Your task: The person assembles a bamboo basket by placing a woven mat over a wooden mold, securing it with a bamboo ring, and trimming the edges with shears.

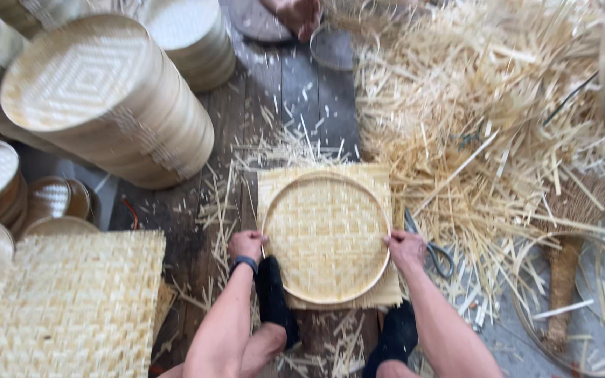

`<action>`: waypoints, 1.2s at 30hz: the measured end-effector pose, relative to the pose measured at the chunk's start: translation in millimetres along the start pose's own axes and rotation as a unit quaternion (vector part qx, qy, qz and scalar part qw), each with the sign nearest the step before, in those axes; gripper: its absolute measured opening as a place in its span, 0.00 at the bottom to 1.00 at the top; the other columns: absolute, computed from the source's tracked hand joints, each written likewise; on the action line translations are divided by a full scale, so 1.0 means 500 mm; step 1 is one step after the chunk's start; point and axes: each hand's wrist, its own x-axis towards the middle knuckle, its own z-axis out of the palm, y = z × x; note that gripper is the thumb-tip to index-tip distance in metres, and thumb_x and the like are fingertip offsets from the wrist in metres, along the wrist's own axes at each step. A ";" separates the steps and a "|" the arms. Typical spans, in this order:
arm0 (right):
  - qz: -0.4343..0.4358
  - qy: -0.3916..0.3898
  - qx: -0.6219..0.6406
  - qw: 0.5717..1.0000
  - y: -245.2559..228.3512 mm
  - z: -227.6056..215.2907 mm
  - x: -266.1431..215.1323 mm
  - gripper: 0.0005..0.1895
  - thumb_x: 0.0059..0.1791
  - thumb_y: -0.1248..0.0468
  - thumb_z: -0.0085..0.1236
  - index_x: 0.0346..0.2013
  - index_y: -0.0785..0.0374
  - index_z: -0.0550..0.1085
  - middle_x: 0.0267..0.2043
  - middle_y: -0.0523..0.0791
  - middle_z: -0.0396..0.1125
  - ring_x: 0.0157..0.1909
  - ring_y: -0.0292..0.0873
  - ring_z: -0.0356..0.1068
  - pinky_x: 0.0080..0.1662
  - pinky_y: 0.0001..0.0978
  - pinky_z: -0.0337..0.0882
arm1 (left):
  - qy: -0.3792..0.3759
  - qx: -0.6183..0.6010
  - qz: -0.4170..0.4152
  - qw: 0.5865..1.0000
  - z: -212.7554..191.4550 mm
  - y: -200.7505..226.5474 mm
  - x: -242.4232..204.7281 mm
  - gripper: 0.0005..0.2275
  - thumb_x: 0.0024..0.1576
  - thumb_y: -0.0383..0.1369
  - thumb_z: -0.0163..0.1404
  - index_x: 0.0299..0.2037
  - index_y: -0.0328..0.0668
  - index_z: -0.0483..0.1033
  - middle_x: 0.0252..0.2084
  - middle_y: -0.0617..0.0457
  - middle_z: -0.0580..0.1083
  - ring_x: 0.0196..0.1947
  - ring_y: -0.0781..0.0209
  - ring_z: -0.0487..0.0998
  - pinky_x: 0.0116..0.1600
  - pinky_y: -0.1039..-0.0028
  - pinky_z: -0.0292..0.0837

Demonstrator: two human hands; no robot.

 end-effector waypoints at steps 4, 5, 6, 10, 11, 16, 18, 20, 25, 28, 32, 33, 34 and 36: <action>0.060 -0.031 0.017 0.998 -0.020 -0.019 0.004 0.22 0.39 0.53 0.74 0.47 0.51 0.84 0.43 0.47 0.79 0.44 0.44 0.78 0.52 0.36 0.74 | -0.001 -0.056 -0.027 0.998 0.003 0.011 -0.005 0.12 0.42 0.37 0.68 0.37 0.50 0.87 0.35 0.52 0.83 0.36 0.56 0.85 0.47 0.67 0.79; 0.067 -0.036 0.022 0.997 -0.024 -0.020 0.002 0.23 0.39 0.53 0.74 0.47 0.51 0.83 0.43 0.47 0.79 0.44 0.44 0.78 0.51 0.36 0.75 | -0.001 -0.068 -0.028 0.997 0.001 0.010 -0.008 0.12 0.42 0.36 0.68 0.37 0.48 0.87 0.35 0.51 0.84 0.36 0.56 0.86 0.46 0.67 0.80; 0.075 -0.041 0.028 0.996 -0.026 -0.021 0.004 0.23 0.39 0.52 0.74 0.48 0.51 0.83 0.42 0.47 0.80 0.43 0.43 0.79 0.51 0.35 0.75 | -0.002 -0.065 -0.029 0.997 -0.002 0.013 -0.005 0.12 0.43 0.36 0.68 0.37 0.48 0.87 0.35 0.51 0.84 0.36 0.56 0.86 0.46 0.67 0.79; 0.073 -0.045 0.021 0.996 -0.026 -0.024 0.008 0.24 0.38 0.52 0.75 0.48 0.50 0.84 0.42 0.47 0.80 0.42 0.42 0.78 0.50 0.35 0.75 | 0.000 -0.047 -0.038 0.998 0.004 0.017 -0.016 0.12 0.44 0.38 0.68 0.37 0.49 0.87 0.35 0.51 0.83 0.36 0.55 0.84 0.46 0.66 0.78; 0.071 -0.049 0.020 0.996 -0.022 -0.021 0.007 0.24 0.38 0.52 0.75 0.48 0.50 0.84 0.41 0.47 0.80 0.42 0.42 0.78 0.50 0.35 0.75 | 0.003 -0.037 -0.040 0.999 0.003 0.014 -0.017 0.12 0.44 0.39 0.68 0.37 0.49 0.87 0.35 0.51 0.83 0.36 0.54 0.84 0.46 0.66 0.78; 0.049 -0.062 0.038 0.996 0.002 -0.019 0.018 0.23 0.40 0.52 0.74 0.48 0.52 0.83 0.40 0.46 0.80 0.41 0.41 0.79 0.49 0.33 0.74 | -0.010 -0.013 -0.042 0.999 0.003 0.011 -0.005 0.11 0.44 0.38 0.68 0.35 0.49 0.88 0.35 0.51 0.83 0.36 0.55 0.84 0.46 0.67 0.78; 0.040 -0.057 0.044 0.997 0.000 -0.014 0.026 0.23 0.38 0.53 0.75 0.46 0.54 0.84 0.40 0.46 0.80 0.41 0.40 0.79 0.49 0.33 0.75 | -0.018 -0.022 -0.034 0.999 0.002 0.008 0.007 0.11 0.44 0.38 0.68 0.35 0.48 0.88 0.35 0.51 0.84 0.36 0.56 0.84 0.46 0.68 0.78; 0.031 -0.072 0.061 0.995 0.006 -0.021 0.031 0.23 0.37 0.54 0.75 0.45 0.56 0.85 0.39 0.46 0.81 0.40 0.40 0.79 0.49 0.32 0.75 | -0.031 -0.056 -0.022 0.998 0.002 -0.011 0.007 0.11 0.43 0.36 0.68 0.36 0.45 0.87 0.34 0.50 0.84 0.34 0.58 0.85 0.45 0.70 0.78; 0.018 -0.131 0.149 0.980 -0.005 -0.040 0.034 0.22 0.35 0.58 0.76 0.42 0.61 0.85 0.39 0.48 0.81 0.41 0.42 0.79 0.49 0.35 0.76 | -0.095 -0.211 -0.060 0.971 0.005 -0.028 0.025 0.13 0.44 0.32 0.69 0.37 0.36 0.86 0.34 0.48 0.84 0.32 0.59 0.84 0.42 0.68 0.80; 0.021 -0.081 -0.064 0.994 -0.056 -0.054 0.011 0.25 0.39 0.54 0.75 0.47 0.60 0.85 0.50 0.50 0.75 0.49 0.46 0.76 0.57 0.36 0.74 | -0.108 -0.228 -0.062 0.966 0.009 -0.031 0.023 0.14 0.44 0.31 0.68 0.39 0.34 0.85 0.33 0.48 0.84 0.32 0.56 0.84 0.42 0.64 0.81; -0.205 -0.155 -0.224 0.940 -0.207 -0.065 -0.140 0.54 0.37 0.38 0.70 0.68 0.56 0.57 0.69 0.47 0.55 0.73 0.45 0.55 0.73 0.34 0.57 | -0.066 -0.027 -0.006 0.997 -0.039 0.061 -0.009 0.18 0.44 0.31 0.67 0.45 0.42 0.83 0.42 0.51 0.83 0.44 0.56 0.84 0.54 0.65 0.78; -0.307 -0.217 -0.237 0.896 -0.240 -0.054 -0.187 0.62 0.38 0.38 0.73 0.70 0.66 0.47 0.73 0.56 0.44 0.75 0.55 0.43 0.72 0.47 0.45 | -0.016 0.005 0.043 0.999 -0.045 0.097 -0.022 0.18 0.47 0.32 0.65 0.49 0.45 0.81 0.48 0.49 0.79 0.50 0.54 0.79 0.59 0.64 0.73; -0.402 -0.278 -0.248 0.836 -0.257 -0.044 -0.228 0.72 0.38 0.38 0.75 0.72 0.74 0.37 0.77 0.64 0.33 0.78 0.64 0.30 0.71 0.58 0.32 | 0.034 0.037 0.092 0.995 -0.042 0.137 -0.029 0.19 0.50 0.34 0.63 0.53 0.48 0.79 0.54 0.48 0.76 0.57 0.51 0.74 0.63 0.62 0.69; -0.422 -0.259 -0.311 0.811 -0.250 -0.012 -0.266 0.62 0.42 0.40 0.65 0.72 0.72 0.40 0.77 0.63 0.33 0.78 0.64 0.30 0.70 0.62 0.30 | 0.022 0.042 0.270 0.962 -0.024 0.210 -0.022 0.17 0.56 0.41 0.58 0.55 0.48 0.77 0.61 0.48 0.73 0.66 0.51 0.68 0.70 0.59 0.60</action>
